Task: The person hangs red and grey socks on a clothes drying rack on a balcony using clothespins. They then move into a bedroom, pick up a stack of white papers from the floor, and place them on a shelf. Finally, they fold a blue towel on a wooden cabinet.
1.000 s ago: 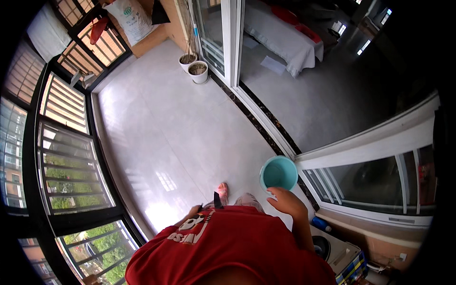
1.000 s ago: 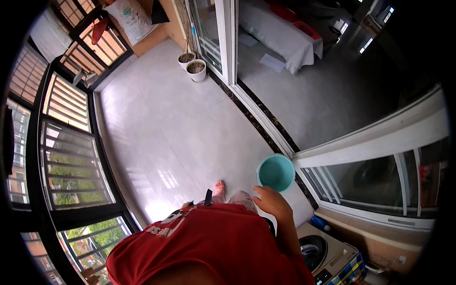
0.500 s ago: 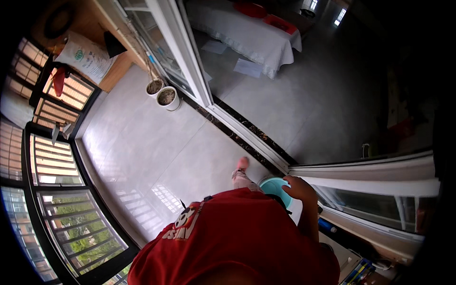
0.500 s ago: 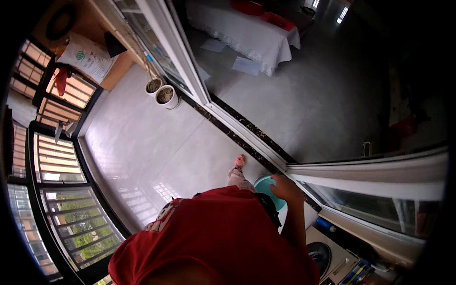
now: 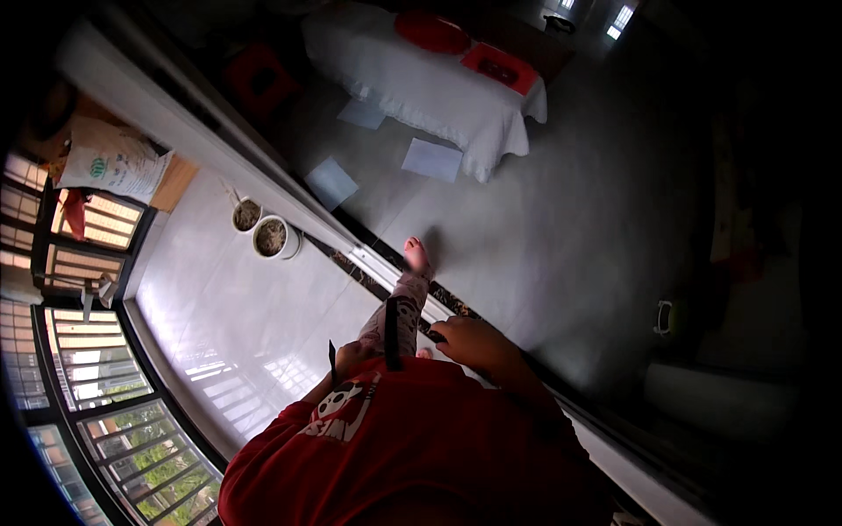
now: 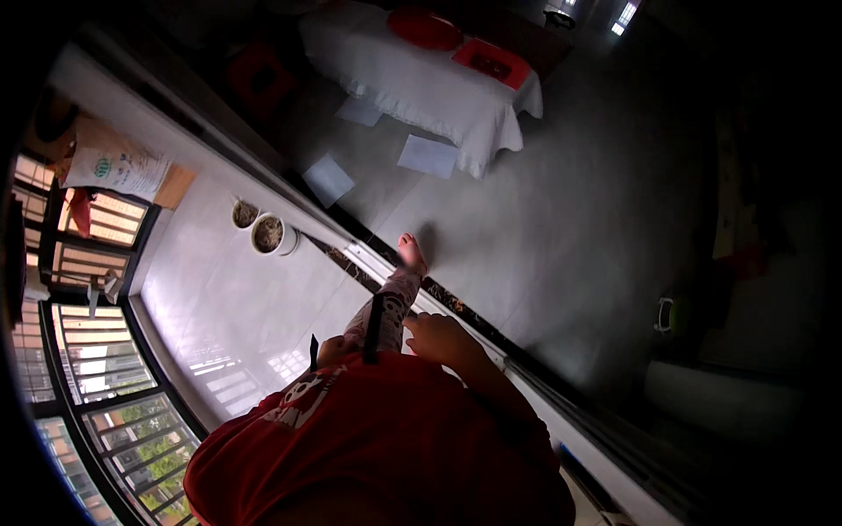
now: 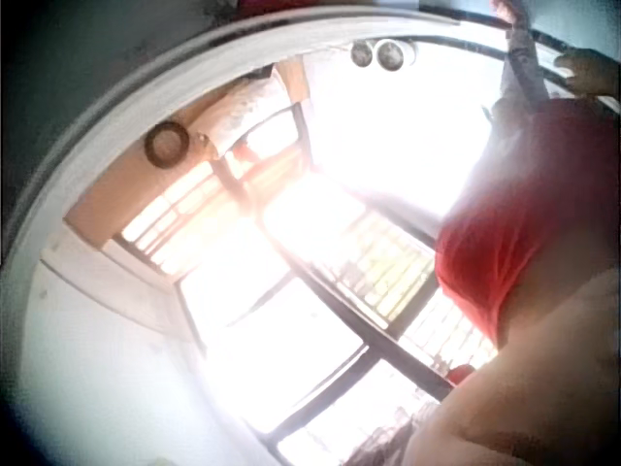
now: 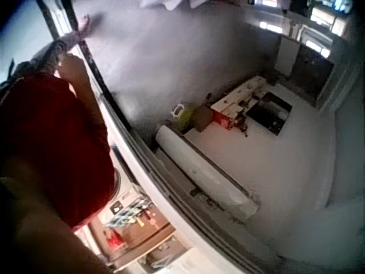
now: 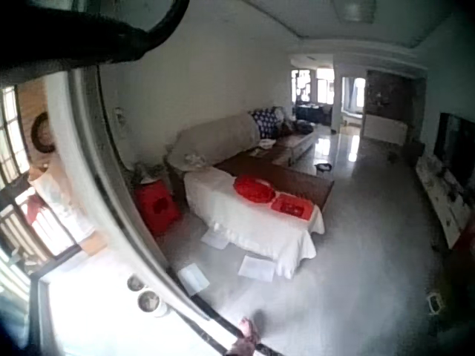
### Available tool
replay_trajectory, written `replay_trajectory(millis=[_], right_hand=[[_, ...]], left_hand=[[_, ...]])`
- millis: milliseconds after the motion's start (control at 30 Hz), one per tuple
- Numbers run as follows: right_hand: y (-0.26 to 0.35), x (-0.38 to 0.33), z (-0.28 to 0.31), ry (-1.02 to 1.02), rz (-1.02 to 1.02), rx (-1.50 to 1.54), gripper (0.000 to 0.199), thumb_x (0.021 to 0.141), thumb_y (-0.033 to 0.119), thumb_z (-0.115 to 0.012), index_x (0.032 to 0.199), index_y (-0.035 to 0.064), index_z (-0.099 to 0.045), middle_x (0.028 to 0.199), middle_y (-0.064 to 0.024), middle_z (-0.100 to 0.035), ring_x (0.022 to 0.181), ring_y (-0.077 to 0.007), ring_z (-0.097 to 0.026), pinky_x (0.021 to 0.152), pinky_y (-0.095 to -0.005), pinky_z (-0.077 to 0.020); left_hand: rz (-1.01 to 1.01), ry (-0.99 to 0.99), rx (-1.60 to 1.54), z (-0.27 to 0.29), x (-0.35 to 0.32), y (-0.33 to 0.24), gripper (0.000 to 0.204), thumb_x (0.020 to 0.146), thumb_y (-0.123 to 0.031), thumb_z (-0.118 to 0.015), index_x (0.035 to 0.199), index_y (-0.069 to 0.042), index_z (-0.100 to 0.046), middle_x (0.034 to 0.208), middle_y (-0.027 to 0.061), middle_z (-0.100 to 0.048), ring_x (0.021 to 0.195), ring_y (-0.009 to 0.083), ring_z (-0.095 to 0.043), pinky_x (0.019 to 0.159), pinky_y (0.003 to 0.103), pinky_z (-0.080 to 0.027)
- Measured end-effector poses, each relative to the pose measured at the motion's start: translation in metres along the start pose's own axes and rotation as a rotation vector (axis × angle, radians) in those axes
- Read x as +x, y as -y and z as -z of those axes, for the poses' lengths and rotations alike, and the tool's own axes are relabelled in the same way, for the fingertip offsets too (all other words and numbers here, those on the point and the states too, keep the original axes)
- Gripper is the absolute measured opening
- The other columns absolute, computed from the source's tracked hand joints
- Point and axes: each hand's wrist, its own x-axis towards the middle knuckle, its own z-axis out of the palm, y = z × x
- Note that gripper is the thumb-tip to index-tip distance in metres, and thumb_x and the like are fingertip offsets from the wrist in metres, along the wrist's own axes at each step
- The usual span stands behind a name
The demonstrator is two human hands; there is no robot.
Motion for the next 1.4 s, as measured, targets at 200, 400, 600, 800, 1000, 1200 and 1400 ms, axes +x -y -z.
replay_trajectory(millis=[200, 400, 600, 800, 1000, 1200, 1400], right_hand=[[-0.082, 0.105, 0.115, 0.079, -0.253, 0.030, 0.034, 0.080, 0.026, -0.052, 0.106, 0.0054, -0.054, 0.098, -0.0197, -0.058, 0.092, -0.0330, -0.056, 0.080, -0.0414, -0.0445], [-0.157, 0.202, 0.216, 0.073, -0.237, 0.043, 0.040, 0.081, 0.028, -0.052, 0.113, 0.0041, -0.052, 0.102, -0.0191, -0.058, 0.096, -0.0334, -0.055, 0.082, -0.0419, -0.0443], [-0.222, 0.292, 0.261, 0.225, -0.193, -0.070, 0.031, 0.081, 0.022, -0.048, 0.105, 0.0041, -0.053, 0.103, -0.0165, -0.058, 0.095, -0.0323, -0.056, 0.081, -0.0422, -0.0457], [-0.323, 0.418, 0.283, 0.285, 0.231, -0.127, 0.023, 0.078, 0.021, -0.049, 0.089, 0.0027, -0.056, 0.097, -0.0175, -0.058, 0.092, -0.0333, -0.056, 0.076, -0.0429, -0.0459], [-0.419, 0.606, 0.245, 0.457, 0.622, -0.270, 0.029, 0.074, 0.026, -0.054, 0.090, 0.0021, -0.058, 0.087, -0.0194, -0.062, 0.080, -0.0320, -0.061, 0.072, -0.0469, -0.0466], [-0.540, 0.781, 0.199, 0.272, 0.005, -0.160, 0.028, 0.072, 0.011, -0.050, 0.099, 0.0063, -0.058, 0.095, -0.0189, -0.061, 0.094, -0.0325, -0.057, 0.082, -0.0402, -0.0453], [-0.647, 0.913, 0.120, 0.015, -0.258, -0.398, 0.044, 0.077, 0.007, -0.048, 0.119, -0.0031, -0.044, 0.114, -0.0253, -0.049, 0.113, -0.0369, -0.043, 0.096, -0.0411, -0.0354]], left_hand=[[-0.357, 0.008, 0.269, 0.041, 0.190, -0.064, 0.025, 0.074, -0.030, -0.056, 0.085, -0.011, -0.067, 0.093, 0.0151, -0.063, 0.087, 0.0329, -0.059, 0.074, 0.040, -0.049], [-0.355, 0.098, -0.074, 0.055, 0.320, -0.117, 0.023, 0.074, -0.027, -0.056, 0.085, -0.010, -0.067, 0.090, 0.0140, -0.063, 0.083, 0.0313, -0.060, 0.072, 0.039, -0.049], [-0.532, -0.005, -0.310, 0.087, 0.377, -0.142, 0.023, 0.077, -0.026, -0.055, 0.087, -0.009, -0.067, 0.086, 0.0134, -0.064, 0.077, 0.0286, -0.062, 0.068, 0.037, -0.049], [-0.206, 0.082, -0.249, 0.095, 0.492, -0.124, 0.024, 0.086, -0.016, -0.046, 0.106, -0.008, -0.056, 0.093, 0.0086, -0.063, 0.085, 0.0209, -0.061, 0.073, 0.033, -0.050], [0.229, -0.020, -1.598, 0.086, 0.600, -0.046, 0.028, 0.085, -0.024, -0.049, 0.101, -0.002, -0.057, 0.083, 0.0107, -0.062, 0.062, 0.0199, -0.060, 0.047, 0.028, -0.047], [0.307, -0.117, -0.357, 0.073, 0.751, 0.058, 0.019, 0.078, -0.010, -0.050, 0.093, -0.008, -0.061, 0.077, 0.0022, -0.062, 0.064, 0.0160, -0.061, 0.054, 0.029, -0.049], [0.526, -0.447, -0.180, 0.070, 0.880, 0.164, 0.023, 0.079, -0.018, -0.053, 0.097, -0.004, -0.057, 0.084, 0.0162, -0.062, 0.083, 0.0337, -0.058, 0.076, 0.042, -0.047]])
